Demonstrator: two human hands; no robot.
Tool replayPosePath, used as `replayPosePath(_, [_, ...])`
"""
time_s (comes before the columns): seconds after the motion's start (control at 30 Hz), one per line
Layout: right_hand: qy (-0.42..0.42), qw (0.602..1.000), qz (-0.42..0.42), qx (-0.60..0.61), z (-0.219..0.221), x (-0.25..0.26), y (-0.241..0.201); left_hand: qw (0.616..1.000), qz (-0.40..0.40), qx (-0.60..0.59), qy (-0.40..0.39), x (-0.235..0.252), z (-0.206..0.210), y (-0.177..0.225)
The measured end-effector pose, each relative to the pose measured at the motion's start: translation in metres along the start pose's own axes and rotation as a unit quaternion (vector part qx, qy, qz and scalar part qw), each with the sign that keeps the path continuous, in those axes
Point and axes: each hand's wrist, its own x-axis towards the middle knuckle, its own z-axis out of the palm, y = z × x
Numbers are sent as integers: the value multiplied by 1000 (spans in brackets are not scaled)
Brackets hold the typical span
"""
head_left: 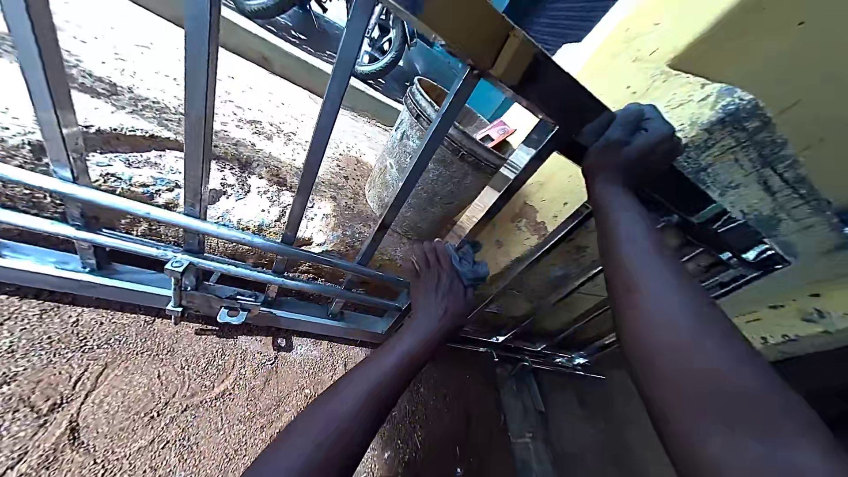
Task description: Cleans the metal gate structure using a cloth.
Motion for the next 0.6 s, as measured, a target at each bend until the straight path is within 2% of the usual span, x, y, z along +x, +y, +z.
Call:
replayPosePath(0.07, [0, 1000, -7, 3, -1, 1, 0, 999, 7, 32, 14, 1, 22, -2])
replayPosePath(0.17, [-6, 1000, -3, 8, 0, 2, -1, 993, 42, 3, 110, 26, 19, 18])
replayPosePath(0.3, [-14, 1000, 6, 21, -2, 0, -4, 988, 67, -84, 112, 95, -68, 99])
replayPosePath(0.37, [-26, 999, 0, 29, -8, -1, -5, 986, 50, -124, 98, 114, -100, 130])
replayPosePath(0.5, [-20, 999, 1, 29, 0, 2, 0, 980, 73, -112, 145, 106, -79, 108])
replayPosePath(0.6, [-31, 998, -18, 52, -2, 2, 2, 987, 60, -77, 126, 80, -51, 75])
